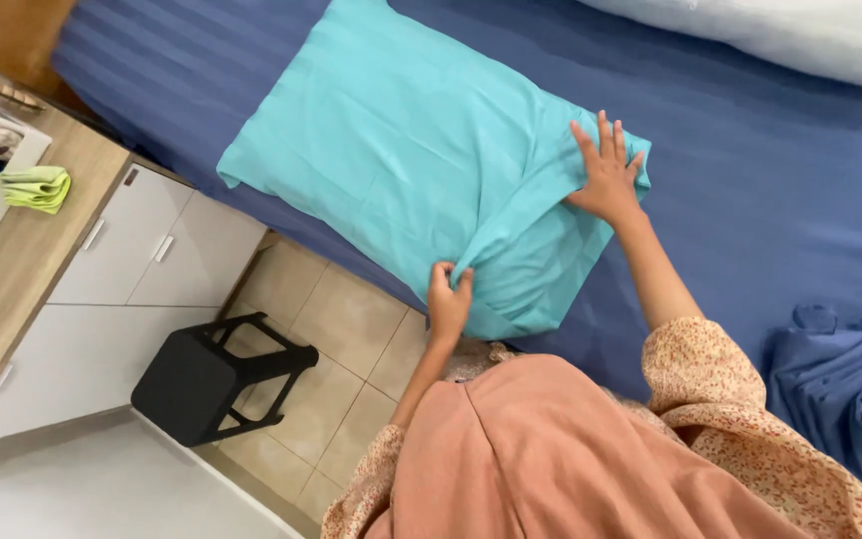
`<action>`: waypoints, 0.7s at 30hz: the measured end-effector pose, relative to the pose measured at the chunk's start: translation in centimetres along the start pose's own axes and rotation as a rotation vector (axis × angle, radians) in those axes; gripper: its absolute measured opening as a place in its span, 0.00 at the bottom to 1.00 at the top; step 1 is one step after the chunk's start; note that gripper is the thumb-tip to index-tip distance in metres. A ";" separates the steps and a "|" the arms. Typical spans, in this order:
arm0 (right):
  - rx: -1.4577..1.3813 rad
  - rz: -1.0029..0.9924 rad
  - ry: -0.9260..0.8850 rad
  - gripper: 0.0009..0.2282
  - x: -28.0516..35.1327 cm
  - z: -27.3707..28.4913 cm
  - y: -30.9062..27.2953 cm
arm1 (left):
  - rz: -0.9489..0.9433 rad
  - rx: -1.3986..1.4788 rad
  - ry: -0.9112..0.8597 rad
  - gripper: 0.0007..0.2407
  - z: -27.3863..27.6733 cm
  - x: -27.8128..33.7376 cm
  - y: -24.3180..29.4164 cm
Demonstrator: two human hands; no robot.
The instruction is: The person folds a light blue pillowcase on a blue bedsheet, then inserts a white pillow into a matching pillowcase. They smooth the pillow and place it on the bed, then fold another light blue pillowcase and set it aside.
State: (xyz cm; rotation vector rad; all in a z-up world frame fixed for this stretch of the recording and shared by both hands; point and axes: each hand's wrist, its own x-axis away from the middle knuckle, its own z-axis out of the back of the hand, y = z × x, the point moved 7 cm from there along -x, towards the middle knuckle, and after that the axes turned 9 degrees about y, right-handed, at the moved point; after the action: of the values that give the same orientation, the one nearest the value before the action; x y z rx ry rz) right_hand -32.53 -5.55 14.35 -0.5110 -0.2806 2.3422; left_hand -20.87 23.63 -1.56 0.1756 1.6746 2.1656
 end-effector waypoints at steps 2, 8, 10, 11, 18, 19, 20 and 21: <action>0.027 0.016 0.013 0.48 -3.0 -2.8 2.9 | -0.025 -0.205 0.003 0.23 1.8 1.1 4.7; -0.297 -0.198 -0.076 0.31 -7.0 -12.8 9.0 | 0.044 -0.367 0.142 0.40 1.7 3.4 0.9; -0.302 -0.235 -0.106 0.21 -6.9 -12.9 7.6 | 0.112 -0.178 0.149 0.43 0.2 2.4 -1.1; -0.561 -0.145 0.046 0.20 -6.8 -10.5 5.7 | 0.055 -0.037 0.228 0.38 -0.1 1.5 -0.6; -1.070 0.023 0.488 0.18 -6.7 -3.6 -1.0 | -0.410 0.002 0.563 0.29 7.0 -10.2 7.7; -1.076 0.026 0.490 0.18 -6.8 -3.8 -1.6 | -0.415 0.001 0.566 0.29 8.1 -12.1 6.9; -1.059 0.050 0.543 0.20 -6.8 -3.7 -2.2 | -0.473 -0.055 0.580 0.29 9.3 -13.8 6.4; -1.040 0.073 0.587 0.21 -6.5 -3.6 -2.8 | -0.520 -0.113 0.594 0.30 10.4 -15.0 5.8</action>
State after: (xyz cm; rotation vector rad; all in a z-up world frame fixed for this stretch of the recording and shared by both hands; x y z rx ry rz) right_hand -24.88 -7.83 13.88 -1.6580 -1.2009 1.8309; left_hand -5.02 26.09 8.93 -0.9136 1.6193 1.9868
